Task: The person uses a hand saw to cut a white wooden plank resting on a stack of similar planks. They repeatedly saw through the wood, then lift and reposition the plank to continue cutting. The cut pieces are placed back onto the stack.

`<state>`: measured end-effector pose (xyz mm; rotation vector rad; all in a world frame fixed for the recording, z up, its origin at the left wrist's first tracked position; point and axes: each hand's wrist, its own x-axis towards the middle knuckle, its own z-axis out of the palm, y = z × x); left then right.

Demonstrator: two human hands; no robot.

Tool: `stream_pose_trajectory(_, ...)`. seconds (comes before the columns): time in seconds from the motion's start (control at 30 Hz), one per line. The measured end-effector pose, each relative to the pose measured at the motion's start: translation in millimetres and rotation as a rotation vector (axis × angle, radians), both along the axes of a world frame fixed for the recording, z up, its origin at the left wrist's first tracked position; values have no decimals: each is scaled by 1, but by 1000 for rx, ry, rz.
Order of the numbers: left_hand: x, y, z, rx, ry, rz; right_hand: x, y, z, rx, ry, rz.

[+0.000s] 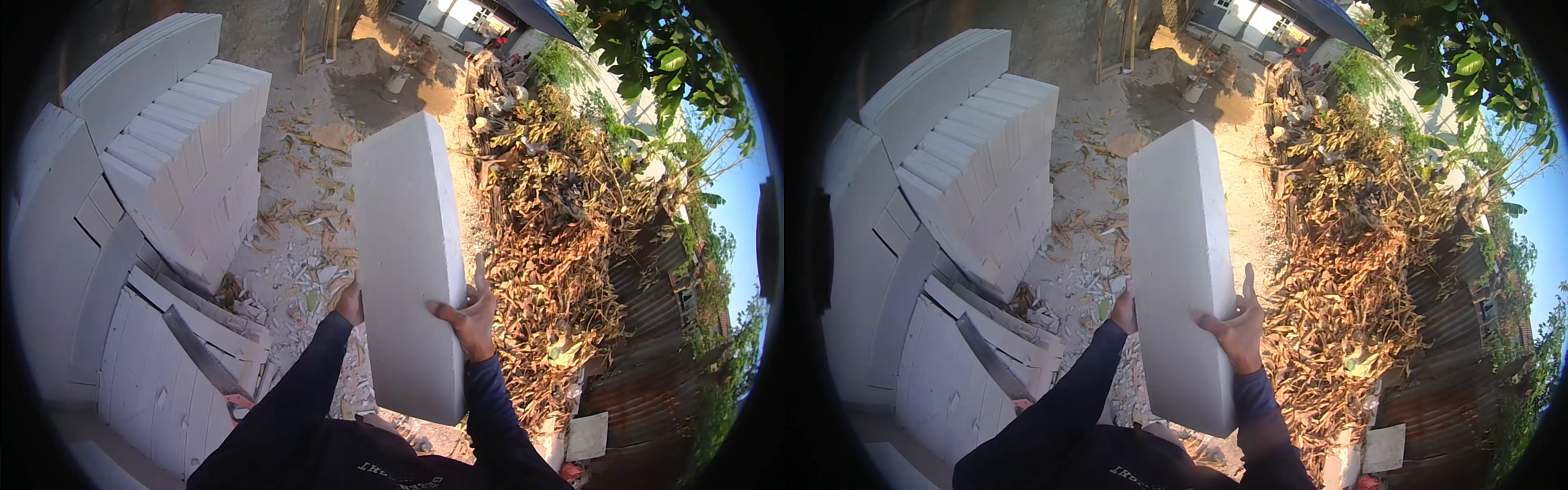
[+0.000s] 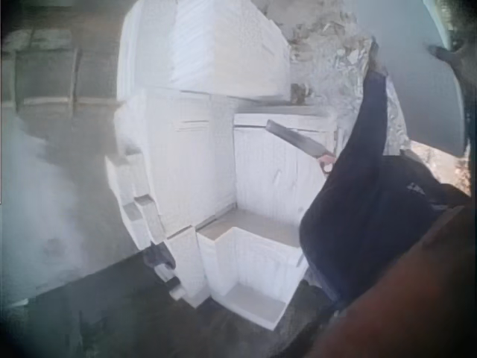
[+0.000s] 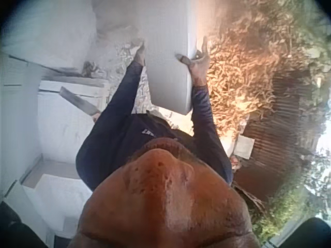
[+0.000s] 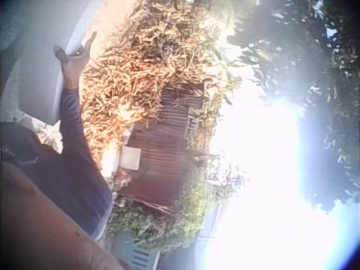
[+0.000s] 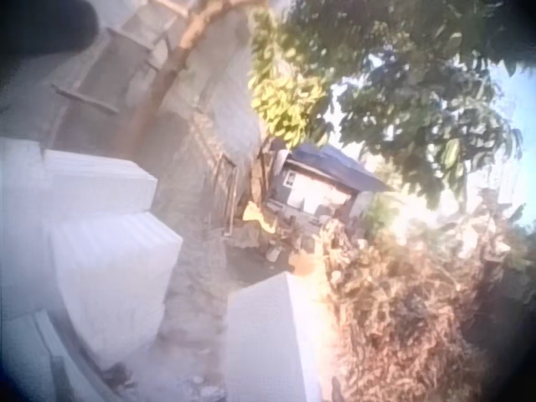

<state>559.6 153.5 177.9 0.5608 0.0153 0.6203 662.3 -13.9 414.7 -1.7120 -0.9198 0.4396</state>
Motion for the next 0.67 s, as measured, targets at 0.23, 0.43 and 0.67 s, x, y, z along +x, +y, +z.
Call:
stream_pose_trajectory(0.23,-88,104,179,225,354,400,-10,123,9,445,268,314)
stream_pose_trajectory(0.43,-139,170,273,758,471,850,-2,254,-59,460,571,414)
stream_pose_trajectory(0.67,-152,231,349,1025,1317,841,-81,384,-73,623,1002,683)
